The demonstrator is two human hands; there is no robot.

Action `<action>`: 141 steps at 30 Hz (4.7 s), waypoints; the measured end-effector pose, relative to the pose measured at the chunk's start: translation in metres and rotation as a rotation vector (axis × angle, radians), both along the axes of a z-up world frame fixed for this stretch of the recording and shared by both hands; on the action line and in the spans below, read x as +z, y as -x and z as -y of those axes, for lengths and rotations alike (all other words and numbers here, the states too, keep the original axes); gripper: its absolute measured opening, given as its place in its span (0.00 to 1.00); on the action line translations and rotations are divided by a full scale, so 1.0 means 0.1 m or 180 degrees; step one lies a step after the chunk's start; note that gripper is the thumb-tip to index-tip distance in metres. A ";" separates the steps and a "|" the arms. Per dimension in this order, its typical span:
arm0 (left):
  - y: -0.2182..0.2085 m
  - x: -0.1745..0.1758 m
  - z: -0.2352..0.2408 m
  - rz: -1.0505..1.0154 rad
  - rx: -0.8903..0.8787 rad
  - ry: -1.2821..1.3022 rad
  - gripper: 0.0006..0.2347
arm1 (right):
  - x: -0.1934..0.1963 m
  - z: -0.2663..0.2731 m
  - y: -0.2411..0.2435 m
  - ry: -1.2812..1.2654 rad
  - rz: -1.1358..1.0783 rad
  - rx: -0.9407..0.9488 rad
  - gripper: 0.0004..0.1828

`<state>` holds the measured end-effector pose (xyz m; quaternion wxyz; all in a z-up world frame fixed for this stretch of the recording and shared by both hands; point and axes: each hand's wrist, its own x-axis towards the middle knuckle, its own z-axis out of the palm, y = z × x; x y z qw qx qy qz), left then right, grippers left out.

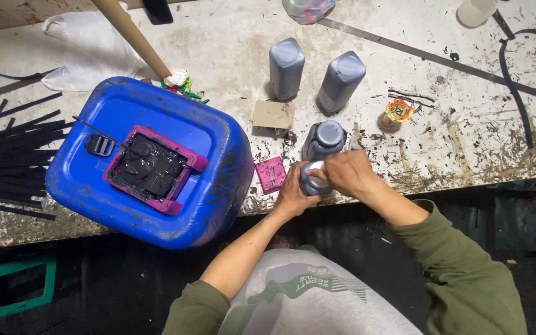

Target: Refilling a dye reservoir from large plastic bottles in a leather workshop

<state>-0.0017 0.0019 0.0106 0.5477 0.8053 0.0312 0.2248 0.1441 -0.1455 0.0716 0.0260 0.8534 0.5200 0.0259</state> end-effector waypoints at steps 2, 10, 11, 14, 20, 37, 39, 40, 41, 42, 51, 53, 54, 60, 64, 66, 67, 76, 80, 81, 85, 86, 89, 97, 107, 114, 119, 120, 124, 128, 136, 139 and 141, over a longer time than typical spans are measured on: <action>-0.01 -0.07 -0.01 -0.0027 -0.0013 0.0019 0.40 | 0.55 -0.20 0.13 -0.0225 0.0039 0.0043 0.14; -0.01 0.02 0.01 -0.0006 -0.0030 0.0026 0.40 | -0.12 0.00 -0.05 -0.0236 0.0129 -0.0106 0.11; -0.03 0.01 0.00 0.0000 -0.0027 0.0023 0.40 | 0.35 -0.09 0.07 -0.0240 0.0135 -0.0103 0.11; -0.03 -0.06 0.01 0.0001 0.0005 -0.0060 0.41 | 1.14 -0.23 0.33 0.0148 -0.0432 -0.0059 0.21; -0.02 0.09 0.01 -0.0059 -0.0006 -0.0054 0.40 | 0.42 -0.15 0.11 0.0122 0.0401 -0.0298 0.06; -0.07 -0.16 -0.03 -0.0056 0.0037 -0.0099 0.40 | 0.49 -0.15 0.45 -0.0224 0.0143 -0.0501 0.32; -0.08 -0.19 -0.06 -0.0093 -0.0003 -0.0107 0.40 | 0.57 -0.12 0.50 -0.0299 0.0026 -0.0546 0.32; -0.10 -0.20 -0.08 -0.0136 -0.0041 -0.0117 0.41 | 0.61 -0.12 0.52 -0.0376 -0.0098 -0.0588 0.32; -0.08 -0.16 -0.09 -0.0127 -0.0053 -0.0132 0.41 | 0.73 -0.05 0.55 -0.0392 -0.0089 -0.0600 0.32; -0.06 -0.12 -0.11 -0.0311 -0.0220 -0.0161 0.42 | 0.85 0.01 0.57 -0.0456 -0.0891 -0.0780 0.42; 0.08 0.00 -0.21 -0.0595 -0.0684 -0.0252 0.48 | -0.03 0.21 0.56 -0.2010 -0.2948 -0.0845 0.65; 0.10 -0.05 -0.24 -0.0665 -0.0706 -0.0264 0.46 | -0.19 0.17 0.56 -0.2127 -0.3021 -0.0877 0.64; 0.11 -0.11 -0.25 -0.0736 -0.0774 -0.0291 0.46 | -0.27 0.17 0.55 -0.2226 -0.2986 -0.0865 0.64; 0.14 -0.17 -0.23 -0.0752 -0.1046 -0.0358 0.45 | -0.51 0.23 0.66 -0.2562 -0.2782 -0.0901 0.59; 0.24 -0.04 -0.17 -0.0598 -0.1319 -0.0472 0.44 | -0.60 0.34 0.85 -0.2950 -0.2905 -0.1465 0.58; 0.31 0.30 -0.10 -0.0704 -0.1342 -0.0474 0.42 | -0.53 0.49 0.88 -0.3076 -0.2729 -0.1729 0.60; 0.34 0.47 -0.06 -0.0807 -0.1351 -0.0473 0.41 | -0.50 0.58 0.89 -0.3188 -0.2552 -0.1981 0.63; 0.55 0.73 -0.06 -0.0914 -0.1199 -0.0438 0.35 | 0.18 1.23 0.04 -0.3930 -0.1185 -0.2601 0.58; 0.62 0.81 -0.11 -0.0632 -0.1090 -0.0559 0.32 | -0.13 1.53 -0.55 -0.4009 -0.0828 -0.3074 0.57; 0.63 0.87 -0.12 -0.1210 -0.1170 -0.0462 0.30 | -0.10 1.57 -0.61 -0.4009 -0.0958 -0.3332 0.54; 0.67 0.88 -0.17 -0.1805 -0.1189 -0.0442 0.27 | -0.20 1.67 -0.76 -0.3908 -0.1126 -0.3896 0.49; 0.68 0.87 -0.18 -0.1812 -0.1158 -0.0439 0.27 | -0.23 1.69 -0.77 -0.3903 -0.1151 -0.3873 0.49; 0.70 0.87 -0.20 -0.1749 -0.1127 -0.0300 0.26 | -0.33 1.77 -0.73 -0.3911 -0.0849 -0.3556 0.50; 0.71 0.72 -0.23 -0.0533 -0.0938 -0.0409 0.25 | -0.98 1.04 0.04 -0.4221 -0.1626 -0.3043 0.58; 0.85 1.06 -0.31 -0.0426 -0.0912 -0.0374 0.24 | -0.50 -0.08 -0.45 -0.2352 -0.3231 -0.0792 0.70; 0.93 1.03 -0.43 -0.0206 -0.0714 -0.0405 0.23 | -0.76 0.16 -0.38 -0.2997 -0.3003 -0.1017 0.57; 0.87 0.92 -0.42 -0.0184 -0.0617 -0.0441 0.23 | -0.36 0.02 -0.08 -0.2834 -0.2853 -0.0971 0.66; 0.84 0.90 -0.40 -0.0091 -0.0452 -0.0586 0.23 | -0.31 -0.01 -0.05 -0.2839 -0.2736 -0.0946 0.66; 0.59 1.28 -0.38 -0.0027 -0.0209 -0.0725 0.22 | -0.31 -0.10 0.06 -0.2600 -0.2773 -0.0529 0.59; 0.26 1.61 -0.32 -0.0106 -0.0088 -0.1133 0.26 | -0.41 -0.10 0.10 -0.2637 -0.2633 -0.0354 0.56; -0.29 1.36 -0.31 -0.0865 -0.0612 -0.2596 0.31 | -0.33 -0.05 0.25 -0.2509 -0.2595 -0.0361 0.58; -0.30 1.46 -0.32 -0.0889 -0.0737 -0.2681 0.29 | -0.35 -0.05 0.30 -0.2378 -0.2674 -0.0409 0.62; -0.33 1.44 -0.30 -0.0833 -0.0739 -0.2719 0.28 | -0.31 -0.07 0.29 -0.2432 -0.2652 -0.0387 0.60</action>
